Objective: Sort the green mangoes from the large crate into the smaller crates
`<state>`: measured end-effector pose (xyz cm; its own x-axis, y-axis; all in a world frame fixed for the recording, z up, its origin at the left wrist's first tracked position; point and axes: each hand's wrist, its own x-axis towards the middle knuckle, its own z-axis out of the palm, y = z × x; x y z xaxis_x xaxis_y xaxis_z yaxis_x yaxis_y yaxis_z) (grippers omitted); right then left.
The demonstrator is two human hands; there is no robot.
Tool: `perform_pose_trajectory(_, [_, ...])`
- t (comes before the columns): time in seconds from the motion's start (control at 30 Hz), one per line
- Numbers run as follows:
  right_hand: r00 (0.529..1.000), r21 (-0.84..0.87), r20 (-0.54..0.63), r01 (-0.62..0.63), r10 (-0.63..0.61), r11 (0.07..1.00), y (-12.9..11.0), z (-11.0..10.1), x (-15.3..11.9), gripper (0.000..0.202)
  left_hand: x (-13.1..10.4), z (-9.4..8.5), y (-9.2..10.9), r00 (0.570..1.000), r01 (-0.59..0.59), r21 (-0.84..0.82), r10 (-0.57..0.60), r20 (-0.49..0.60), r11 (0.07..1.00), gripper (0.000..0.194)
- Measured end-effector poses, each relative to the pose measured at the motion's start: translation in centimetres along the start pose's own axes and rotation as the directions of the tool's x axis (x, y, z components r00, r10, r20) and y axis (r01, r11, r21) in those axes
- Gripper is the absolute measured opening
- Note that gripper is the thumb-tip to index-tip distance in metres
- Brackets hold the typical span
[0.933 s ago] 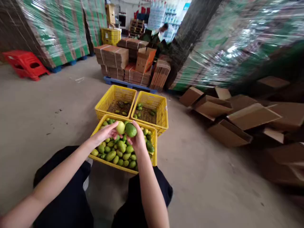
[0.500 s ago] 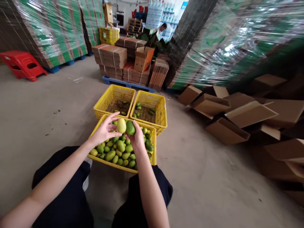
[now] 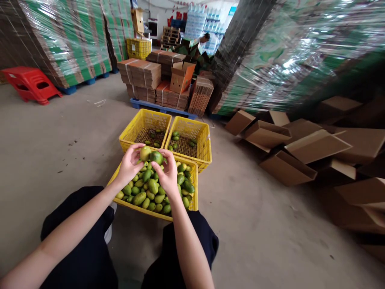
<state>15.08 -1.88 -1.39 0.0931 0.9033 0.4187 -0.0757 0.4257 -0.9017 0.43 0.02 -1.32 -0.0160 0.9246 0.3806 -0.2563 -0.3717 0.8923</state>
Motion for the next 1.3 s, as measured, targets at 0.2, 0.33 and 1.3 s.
perform_pose_trajectory(0.2, [0.998,-0.029,0.038,0.053,-0.052,0.998,0.2,0.1,-0.4,0.037,-0.1,-0.1,-0.8,0.996,-0.086,0.056,0.087,-0.022,0.995,0.051])
perform_pose_trajectory(0.33, [1.000,0.004,-0.003,-0.006,0.006,1.000,0.0,0.2,-0.3,0.039,-0.2,0.1,-0.2,1.000,0.003,0.019,-0.003,0.009,1.000,0.052])
perform_pose_trajectory(1.3, [0.461,0.627,-0.083,-0.665,0.884,0.406,1.2,0.2,1.2,0.015,0.9,0.3,1.5,0.635,0.679,-0.532,-0.768,0.081,0.505,0.037])
